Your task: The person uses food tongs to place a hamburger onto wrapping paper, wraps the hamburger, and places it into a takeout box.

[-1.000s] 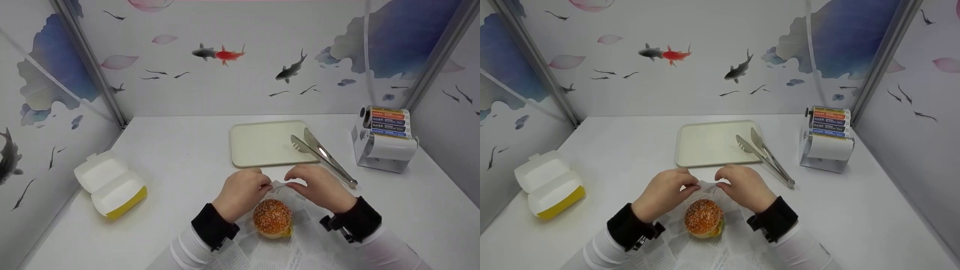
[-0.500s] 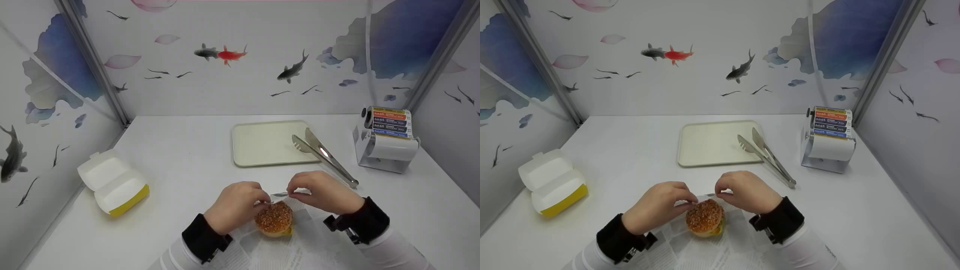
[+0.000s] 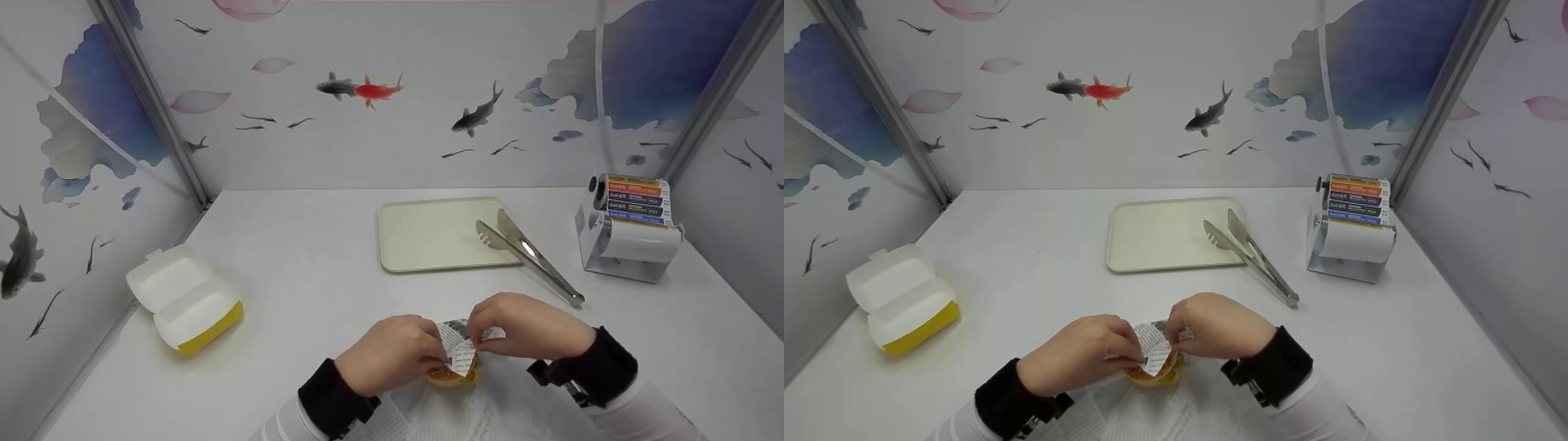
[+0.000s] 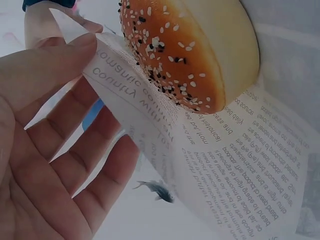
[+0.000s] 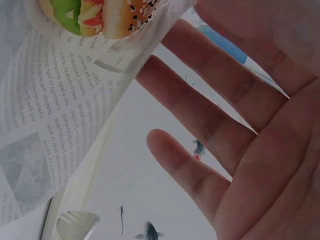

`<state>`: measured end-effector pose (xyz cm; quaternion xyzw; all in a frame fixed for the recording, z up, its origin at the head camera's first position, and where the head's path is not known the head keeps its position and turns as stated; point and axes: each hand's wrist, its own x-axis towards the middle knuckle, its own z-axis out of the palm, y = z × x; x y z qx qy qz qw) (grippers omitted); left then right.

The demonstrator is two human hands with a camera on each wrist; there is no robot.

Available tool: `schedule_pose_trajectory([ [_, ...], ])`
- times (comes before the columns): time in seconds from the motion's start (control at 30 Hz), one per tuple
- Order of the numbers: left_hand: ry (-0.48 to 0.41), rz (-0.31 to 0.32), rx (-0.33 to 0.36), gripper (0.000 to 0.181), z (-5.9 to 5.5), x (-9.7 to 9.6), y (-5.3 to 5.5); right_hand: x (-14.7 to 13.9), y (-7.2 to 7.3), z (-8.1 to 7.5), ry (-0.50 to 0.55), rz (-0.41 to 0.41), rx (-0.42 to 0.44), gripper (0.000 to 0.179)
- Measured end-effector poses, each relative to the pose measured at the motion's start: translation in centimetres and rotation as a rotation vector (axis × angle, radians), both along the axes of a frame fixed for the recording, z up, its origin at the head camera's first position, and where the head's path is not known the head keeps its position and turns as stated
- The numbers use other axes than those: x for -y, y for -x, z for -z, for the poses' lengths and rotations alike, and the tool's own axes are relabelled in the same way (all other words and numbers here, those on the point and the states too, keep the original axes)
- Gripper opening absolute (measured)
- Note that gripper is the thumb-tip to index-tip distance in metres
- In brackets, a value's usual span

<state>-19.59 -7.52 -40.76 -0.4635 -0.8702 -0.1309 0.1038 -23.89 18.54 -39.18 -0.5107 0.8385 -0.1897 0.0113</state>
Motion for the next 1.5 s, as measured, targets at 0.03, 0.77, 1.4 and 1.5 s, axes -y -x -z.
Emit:
schedule_pose_trajectory([
  [0.03,0.010,0.003,0.002,0.007,0.0,0.0,0.0,0.1,-0.1,0.0,-0.012,0.003,0.008,0.015],
  [0.77,0.142,0.017,-0.108,0.015,0.9,-0.4,-0.4,-0.2,0.1,-0.2,-0.017,0.011,-0.005,0.015],
  [1.4,0.223,-0.110,0.061,0.033,0.9,-0.3,4.2,-1.1,-3.0,-0.5,-0.124,0.025,-0.243,0.021],
  [1.5,0.223,-0.110,0.089,0.023,0.3,-0.7,4.5,-0.3,-4.2,0.1,-0.152,-0.056,-0.315,0.028],
])
